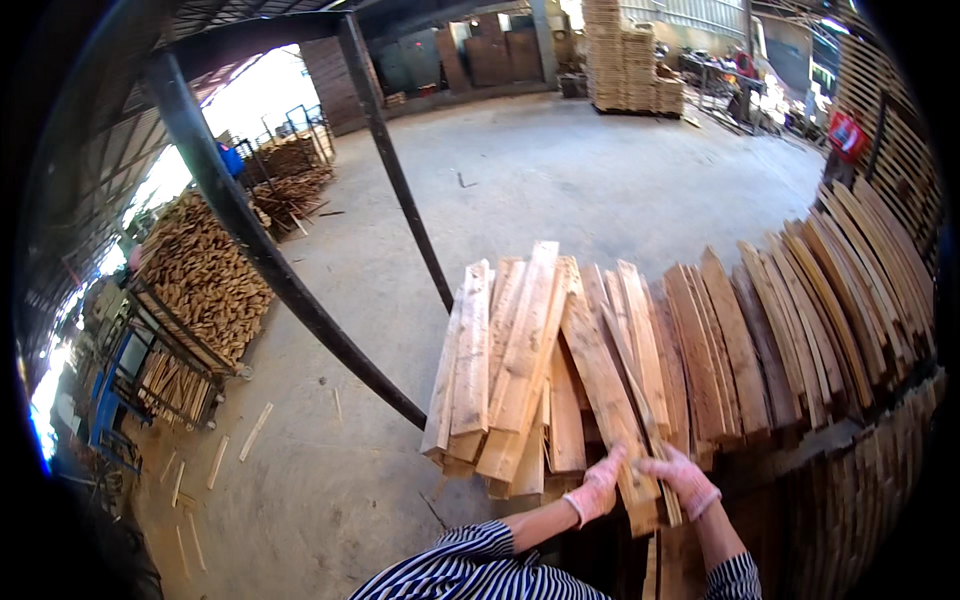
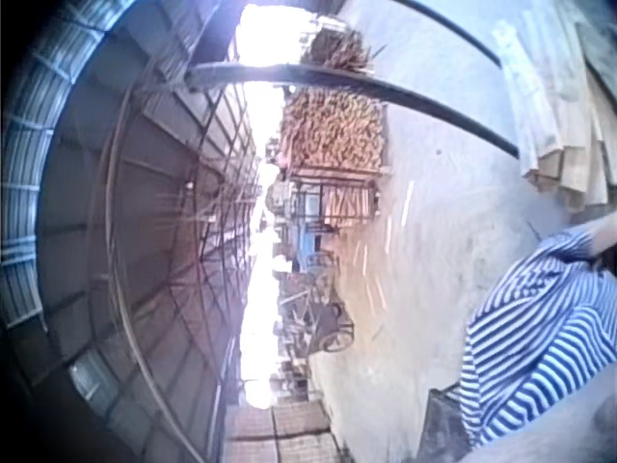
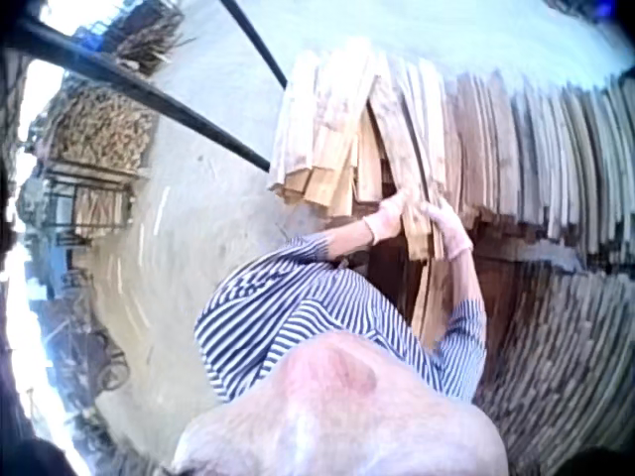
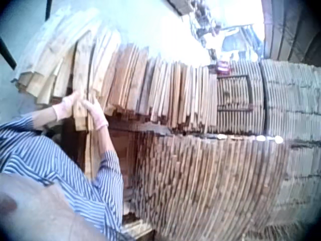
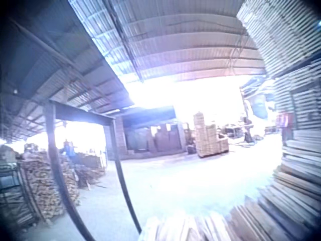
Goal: The person repeatedly picks up wooden planks from a large vertical rack and places them onto a growing horizontal stack on the floor. The worker wears pink gloves and handles the planks one by one or in small groups, moving between the rack and the stack throughout the clip.
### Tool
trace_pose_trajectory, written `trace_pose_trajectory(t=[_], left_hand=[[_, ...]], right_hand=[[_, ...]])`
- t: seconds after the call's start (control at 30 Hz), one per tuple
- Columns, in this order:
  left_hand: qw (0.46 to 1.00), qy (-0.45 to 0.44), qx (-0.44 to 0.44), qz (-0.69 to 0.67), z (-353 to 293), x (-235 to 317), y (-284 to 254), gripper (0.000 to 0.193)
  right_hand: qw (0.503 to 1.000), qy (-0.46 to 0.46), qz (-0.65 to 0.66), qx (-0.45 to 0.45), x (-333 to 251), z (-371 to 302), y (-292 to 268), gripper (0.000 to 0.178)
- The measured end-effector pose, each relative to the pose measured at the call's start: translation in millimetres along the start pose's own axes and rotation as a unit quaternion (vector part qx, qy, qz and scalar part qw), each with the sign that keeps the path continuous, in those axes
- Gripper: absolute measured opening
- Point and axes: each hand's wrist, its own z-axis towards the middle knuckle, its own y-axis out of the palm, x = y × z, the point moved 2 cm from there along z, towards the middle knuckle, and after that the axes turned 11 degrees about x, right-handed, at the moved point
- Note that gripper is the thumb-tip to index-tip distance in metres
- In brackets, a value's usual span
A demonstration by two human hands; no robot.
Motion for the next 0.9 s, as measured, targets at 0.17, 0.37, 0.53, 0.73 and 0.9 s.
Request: trace_pose_trajectory(t=[0.17, 0.37, 0.53, 0.73, 0.9], left_hand=[[0.995, -0.022, -0.085, 0.051, -102.8, 39.6, 28.8, 0.065], [0.995, -0.096, -0.003, 0.024, -46.7, 8.1, 65.1, 0.050], [0.955, -0.141, -0.233, 0.120, -7.8, -49.1, 91.5, 0.061], [0.830, -0.178, -0.429, 0.310, -45.9, -150.3, 176.3, 0.058], [0.574, 0.143, -0.635, 0.496, -40.5, -250.0, 173.5, 0.053]], right_hand=[[0.994, 0.076, 0.078, -0.028, -2.2, -101.0, -6.9, 0.079], [0.956, -0.006, -0.272, 0.113, 27.2, -176.9, -61.4, 0.101], [0.940, 0.002, -0.171, 0.295, 65.5, -194.4, -104.5, 0.111], [0.808, -0.170, -0.106, 0.554, 98.9, -216.3, -163.4, 0.117], [0.741, -0.179, -0.110, 0.638, 214.3, -241.3, -194.6, 0.097]])
